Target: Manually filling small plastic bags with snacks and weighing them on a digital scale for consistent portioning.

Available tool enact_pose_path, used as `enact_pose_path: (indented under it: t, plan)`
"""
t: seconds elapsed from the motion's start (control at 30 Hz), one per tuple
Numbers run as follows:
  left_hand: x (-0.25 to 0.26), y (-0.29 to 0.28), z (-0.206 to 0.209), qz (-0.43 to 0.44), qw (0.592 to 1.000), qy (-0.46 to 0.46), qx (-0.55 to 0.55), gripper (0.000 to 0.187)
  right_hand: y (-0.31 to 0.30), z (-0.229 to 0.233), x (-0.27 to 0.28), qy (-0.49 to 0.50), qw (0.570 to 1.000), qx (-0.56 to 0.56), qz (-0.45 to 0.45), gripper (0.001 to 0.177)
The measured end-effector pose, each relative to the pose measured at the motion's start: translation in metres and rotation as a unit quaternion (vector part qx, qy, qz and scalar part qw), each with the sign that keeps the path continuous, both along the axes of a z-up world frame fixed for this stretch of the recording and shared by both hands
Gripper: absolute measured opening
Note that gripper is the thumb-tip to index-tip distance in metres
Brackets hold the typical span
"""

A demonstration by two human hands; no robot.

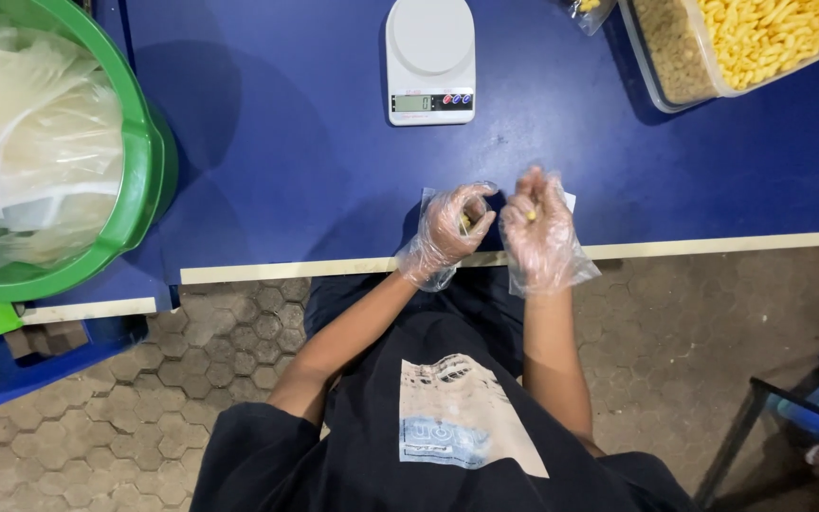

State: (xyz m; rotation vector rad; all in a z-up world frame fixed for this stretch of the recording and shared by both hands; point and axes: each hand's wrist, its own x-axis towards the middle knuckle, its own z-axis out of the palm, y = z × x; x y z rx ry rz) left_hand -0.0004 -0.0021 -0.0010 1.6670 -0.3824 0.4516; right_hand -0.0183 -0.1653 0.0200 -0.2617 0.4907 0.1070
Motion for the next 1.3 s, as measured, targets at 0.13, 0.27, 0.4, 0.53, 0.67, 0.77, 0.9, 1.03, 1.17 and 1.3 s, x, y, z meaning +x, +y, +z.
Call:
enact_pose_path:
  t: [0.13, 0.27, 0.4, 0.53, 0.67, 0.77, 0.9, 1.03, 1.17, 1.3]
  plan:
    - [0.001, 0.0, -0.001, 0.006, 1.0, 0.0, 0.0, 0.023, 0.011, 0.014, 0.004, 0.092, 0.995, 0.007, -0.023, 0.034]
    - [0.0, 0.002, 0.004, -0.005, 1.0, 0.006, 0.0, 0.024, 0.01, 0.031, 0.0, 0.005, 0.998, -0.039, 0.055, 0.045]
    - [0.001, 0.001, -0.007, -0.021, 1.0, 0.013, -0.004, 0.024, 0.016, 0.035, -0.004, -0.071, 0.983, -0.134, 0.108, 0.046]
    - [0.001, 0.004, 0.004, -0.01, 1.0, 0.011, 0.003, 0.019, 0.034, 0.046, -0.008, -0.084, 0.97, -0.179, 0.14, 0.04]
    - [0.0, 0.005, 0.002, -0.022, 1.0, 0.016, 0.008, 0.018, 0.06, 0.062, -0.006, -0.067, 0.904, -0.396, 0.149, 0.032]
    - [0.0, 0.002, -0.008, -0.019, 1.0, 0.017, 0.009, 0.021, 0.068, 0.06, -0.004, -0.065, 0.854, -0.498, 0.139, 0.03]
    - [0.002, -0.002, 0.003, -0.015, 1.0, 0.022, -0.013, 0.025, 0.054, 0.045, 0.001, -0.021, 0.946, -0.313, 0.077, 0.017]
    - [0.004, 0.006, 0.003, -0.024, 0.999, 0.021, -0.015, 0.024, 0.025, 0.009, 0.007, -0.03, 0.996, -0.084, 0.005, 0.021]
    - [0.004, 0.003, 0.005, -0.017, 1.0, 0.013, -0.011, 0.021, 0.007, -0.006, 0.0, 0.08, 0.996, -0.023, -0.042, 0.025]
    - [0.001, 0.001, -0.009, -0.002, 1.0, 0.004, 0.024, 0.023, 0.011, 0.039, -0.009, 0.026, 0.999, -0.028, 0.014, 0.044]
